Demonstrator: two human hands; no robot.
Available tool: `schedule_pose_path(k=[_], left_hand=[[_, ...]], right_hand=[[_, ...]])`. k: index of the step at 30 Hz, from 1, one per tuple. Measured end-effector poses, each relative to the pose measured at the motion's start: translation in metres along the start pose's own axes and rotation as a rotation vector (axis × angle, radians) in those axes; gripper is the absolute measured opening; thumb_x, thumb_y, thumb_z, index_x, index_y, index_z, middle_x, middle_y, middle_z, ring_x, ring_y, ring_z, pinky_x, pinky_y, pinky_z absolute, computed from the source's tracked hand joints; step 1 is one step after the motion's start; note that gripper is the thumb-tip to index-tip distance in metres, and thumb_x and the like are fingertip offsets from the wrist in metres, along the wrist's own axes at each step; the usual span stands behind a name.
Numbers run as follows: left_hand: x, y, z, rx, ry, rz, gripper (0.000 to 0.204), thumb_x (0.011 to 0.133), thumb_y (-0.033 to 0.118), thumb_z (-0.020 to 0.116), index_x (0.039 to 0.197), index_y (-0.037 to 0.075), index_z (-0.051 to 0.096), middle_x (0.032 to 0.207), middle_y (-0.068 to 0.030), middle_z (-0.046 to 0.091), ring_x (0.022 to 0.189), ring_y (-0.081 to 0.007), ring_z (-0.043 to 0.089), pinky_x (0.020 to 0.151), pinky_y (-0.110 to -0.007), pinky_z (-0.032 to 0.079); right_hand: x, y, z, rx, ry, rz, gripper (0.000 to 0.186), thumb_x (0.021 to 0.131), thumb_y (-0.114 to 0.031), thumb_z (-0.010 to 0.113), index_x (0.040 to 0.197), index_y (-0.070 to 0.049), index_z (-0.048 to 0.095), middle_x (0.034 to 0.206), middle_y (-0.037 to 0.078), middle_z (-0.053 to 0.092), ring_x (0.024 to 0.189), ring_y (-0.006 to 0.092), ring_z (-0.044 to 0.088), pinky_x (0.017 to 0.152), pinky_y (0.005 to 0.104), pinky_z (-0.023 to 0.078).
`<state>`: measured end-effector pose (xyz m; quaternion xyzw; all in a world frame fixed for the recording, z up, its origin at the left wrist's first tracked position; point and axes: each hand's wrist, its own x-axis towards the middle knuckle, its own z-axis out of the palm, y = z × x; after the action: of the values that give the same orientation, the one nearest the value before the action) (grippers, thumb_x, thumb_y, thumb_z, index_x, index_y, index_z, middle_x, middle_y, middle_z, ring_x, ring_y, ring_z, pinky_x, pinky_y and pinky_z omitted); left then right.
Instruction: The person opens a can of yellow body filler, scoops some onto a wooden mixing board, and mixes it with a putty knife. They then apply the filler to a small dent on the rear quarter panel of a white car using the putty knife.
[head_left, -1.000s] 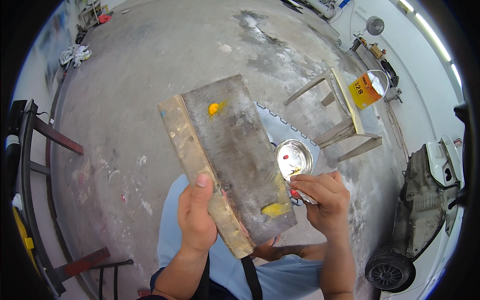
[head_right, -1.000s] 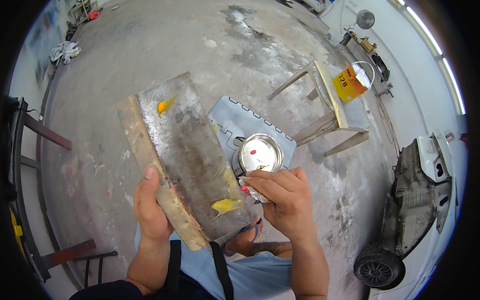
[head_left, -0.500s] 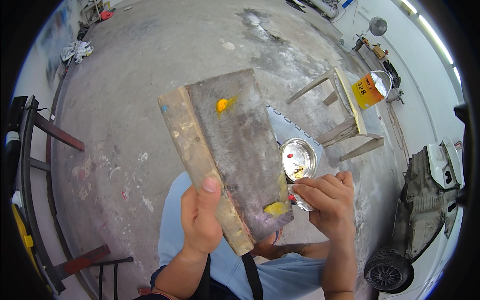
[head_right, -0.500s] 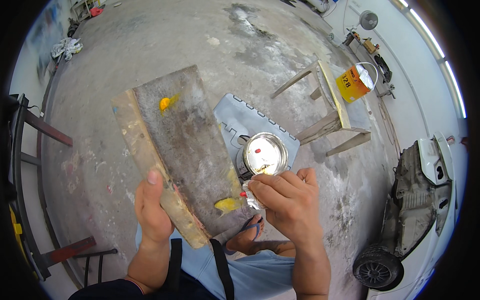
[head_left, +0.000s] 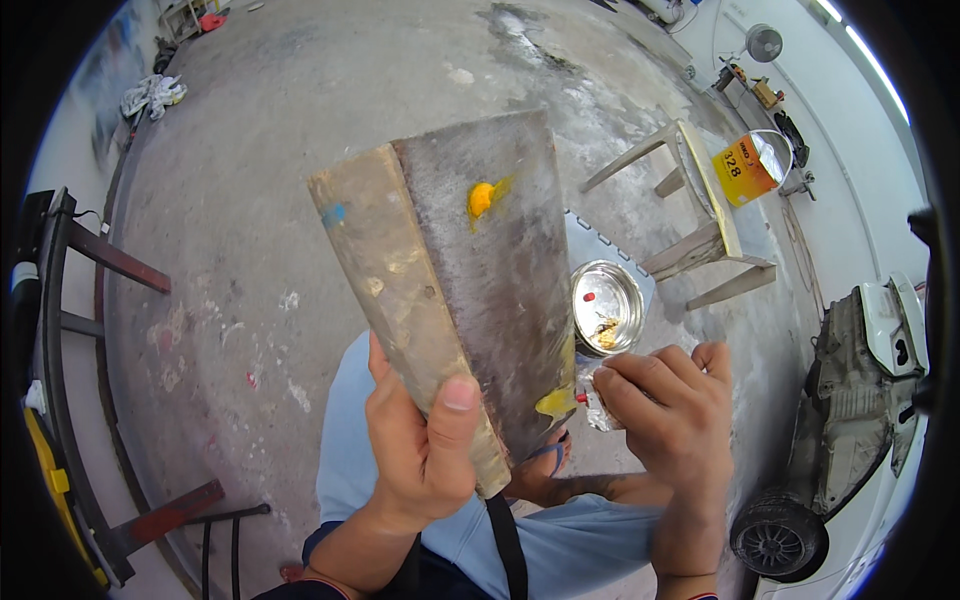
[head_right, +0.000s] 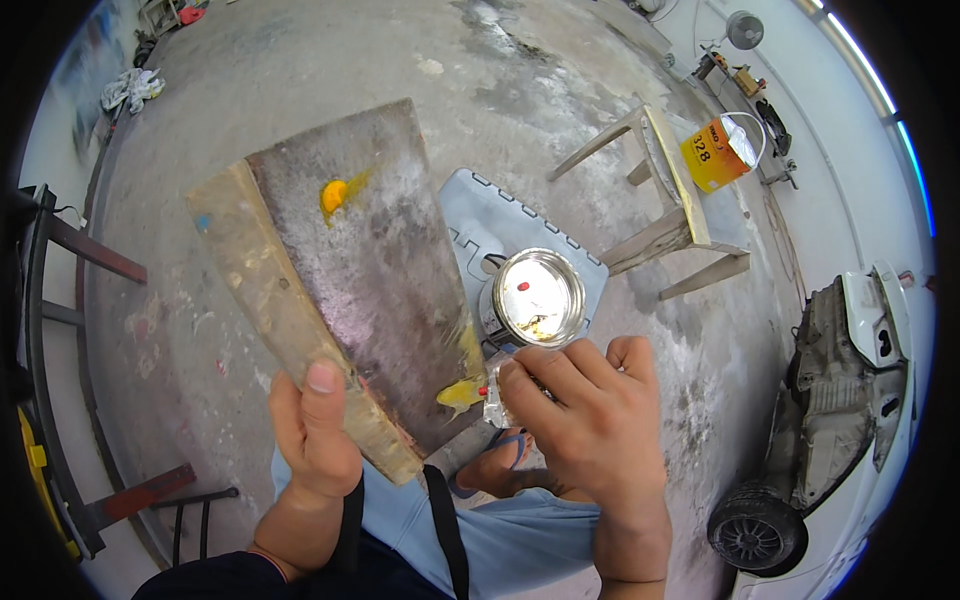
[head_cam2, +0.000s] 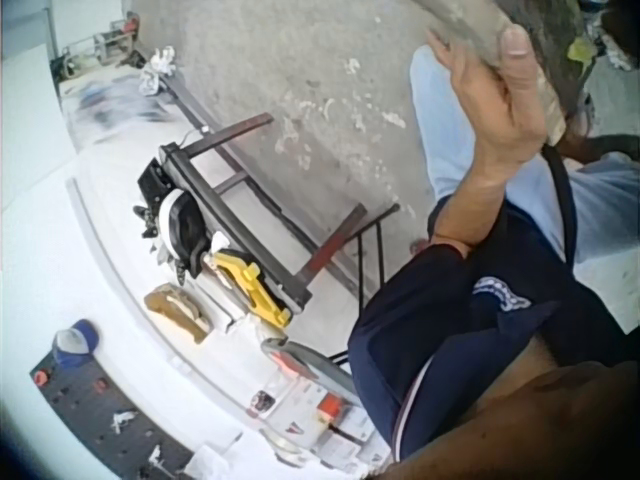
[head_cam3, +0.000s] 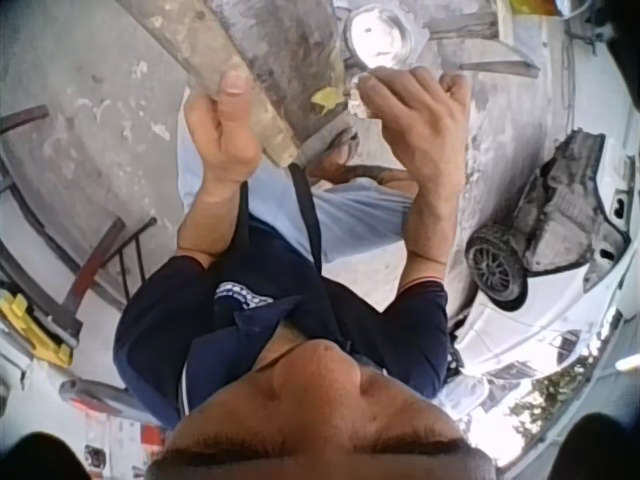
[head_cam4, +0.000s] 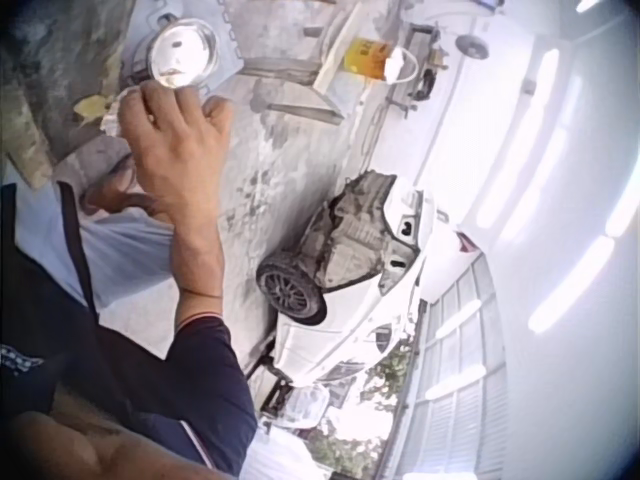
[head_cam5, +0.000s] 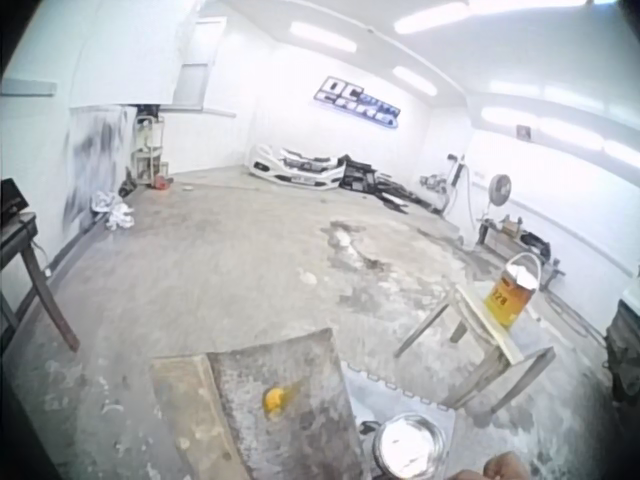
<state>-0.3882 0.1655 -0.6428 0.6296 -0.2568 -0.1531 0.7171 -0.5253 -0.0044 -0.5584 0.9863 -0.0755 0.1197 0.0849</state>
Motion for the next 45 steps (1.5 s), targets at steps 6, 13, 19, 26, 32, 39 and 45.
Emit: schedule_pose_path(k=[6,13,19,26,32,39,45], left_hand=[[0.004,0.005,0.001,0.017,-0.032,0.069,0.038,0.105,0.031,0.055,0.117,-0.002,0.069,0.119,-0.0193,0.069,0.123,-0.0368,0.060,0.125,-0.057,0.002],[0.002,0.006,-0.002,0.108,-0.066,0.129,0.039,0.102,0.032,0.058,0.117,-0.003,0.070,0.120,-0.0223,0.068,0.126,-0.0426,0.058,0.122,-0.062,-0.004],[-0.005,0.010,0.004,0.148,-0.078,0.150,0.042,0.102,0.031,0.058,0.118,-0.006,0.070,0.132,-0.0293,0.063,0.138,-0.0502,0.049,0.122,-0.063,-0.005],[-0.005,0.013,0.006,0.209,-0.051,0.221,0.046,0.103,0.032,0.057,0.123,-0.008,0.068,0.137,-0.0326,0.060,0.141,-0.0531,0.045,0.122,-0.064,-0.006],[-0.006,0.011,0.005,0.189,-0.076,0.193,0.048,0.103,0.032,0.057,0.125,-0.009,0.066,0.136,-0.0333,0.060,0.138,-0.0529,0.047,0.122,-0.064,-0.006],[-0.006,0.009,0.006,0.156,-0.082,0.175,0.046,0.102,0.032,0.057,0.122,-0.008,0.067,0.132,-0.0289,0.063,0.133,-0.0482,0.053,0.122,-0.063,-0.006],[-0.004,0.010,0.004,0.163,-0.080,0.183,0.045,0.103,0.033,0.057,0.120,-0.007,0.068,0.127,-0.0253,0.065,0.128,-0.0449,0.056,0.122,-0.063,-0.005]], right_hand=[[0.004,-0.013,0.001,-0.003,-0.024,0.018,0.022,0.075,-0.014,0.077,0.097,-0.013,0.073,0.099,-0.005,0.072,0.076,0.0141,0.059,0.074,0.0380,0.035],[0.004,-0.023,0.002,-0.015,0.000,0.018,0.022,0.074,-0.011,0.076,0.096,-0.011,0.073,0.097,-0.005,0.071,0.076,0.0138,0.059,0.074,0.0375,0.035],[0.001,-0.026,-0.001,-0.024,-0.021,0.019,0.024,0.073,-0.011,0.075,0.097,-0.011,0.073,0.097,-0.004,0.070,0.077,0.0139,0.058,0.074,0.0376,0.035],[-0.001,-0.027,-0.003,-0.022,-0.061,0.013,0.024,0.073,-0.011,0.073,0.096,-0.012,0.072,0.097,-0.004,0.069,0.078,0.0150,0.058,0.075,0.0379,0.035],[-0.003,-0.021,-0.002,-0.023,-0.045,0.020,0.022,0.073,-0.010,0.074,0.095,-0.013,0.072,0.095,-0.005,0.068,0.078,0.0151,0.057,0.076,0.0379,0.035],[-0.003,-0.018,0.000,-0.015,-0.057,0.019,0.023,0.072,-0.009,0.073,0.095,-0.012,0.072,0.093,-0.005,0.068,0.077,0.0154,0.057,0.075,0.0382,0.035],[-0.001,-0.016,0.002,-0.014,-0.074,0.009,0.024,0.071,-0.008,0.073,0.095,-0.011,0.072,0.091,-0.004,0.067,0.076,0.0164,0.057,0.074,0.0386,0.035]])
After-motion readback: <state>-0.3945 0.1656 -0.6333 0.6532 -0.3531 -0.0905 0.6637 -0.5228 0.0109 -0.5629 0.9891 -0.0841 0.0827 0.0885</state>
